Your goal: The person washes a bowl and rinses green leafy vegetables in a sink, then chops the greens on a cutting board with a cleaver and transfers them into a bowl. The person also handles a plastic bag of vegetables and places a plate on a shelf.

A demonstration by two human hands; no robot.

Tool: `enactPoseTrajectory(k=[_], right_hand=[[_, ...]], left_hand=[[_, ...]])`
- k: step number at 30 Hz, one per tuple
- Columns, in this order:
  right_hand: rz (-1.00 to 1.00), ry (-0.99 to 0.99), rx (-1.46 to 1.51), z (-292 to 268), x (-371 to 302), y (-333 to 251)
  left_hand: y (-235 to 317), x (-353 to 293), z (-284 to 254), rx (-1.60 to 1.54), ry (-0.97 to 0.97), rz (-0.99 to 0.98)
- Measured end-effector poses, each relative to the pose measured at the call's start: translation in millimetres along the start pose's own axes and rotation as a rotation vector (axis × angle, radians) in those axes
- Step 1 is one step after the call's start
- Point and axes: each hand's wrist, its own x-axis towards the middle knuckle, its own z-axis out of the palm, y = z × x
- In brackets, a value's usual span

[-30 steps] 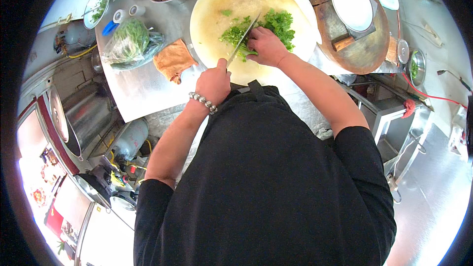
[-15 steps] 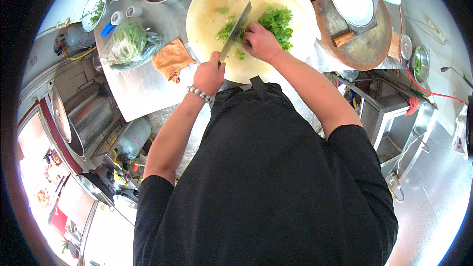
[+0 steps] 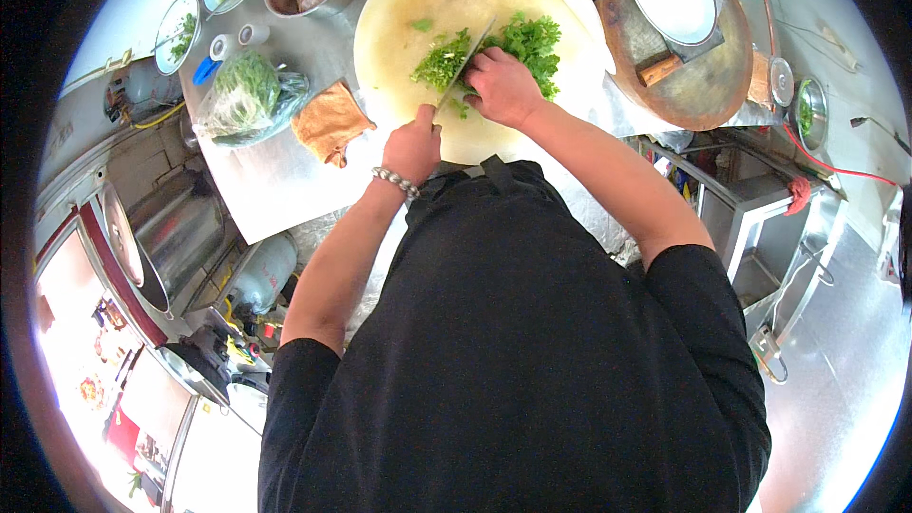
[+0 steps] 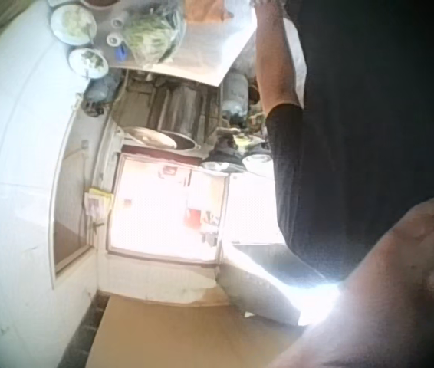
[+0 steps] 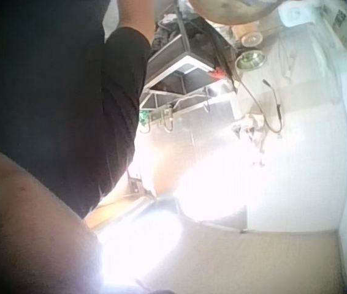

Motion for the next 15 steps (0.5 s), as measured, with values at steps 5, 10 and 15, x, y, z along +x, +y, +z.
enactPoseTrajectory(k=[5,10,15], right_hand=[[-0.082,0.048,0.011,-40,-5,-2],[-0.083,0.0,-0.026,-13,-9,11],[0.022,0.024,-0.011,12,-10,10]], left_hand=[[14,-9,-47,-0.001,-0.011,0.035],[43,-10,-60,0.142,-0.148,0.015],[9,-6,3,0.05,-0.005,0.013]])
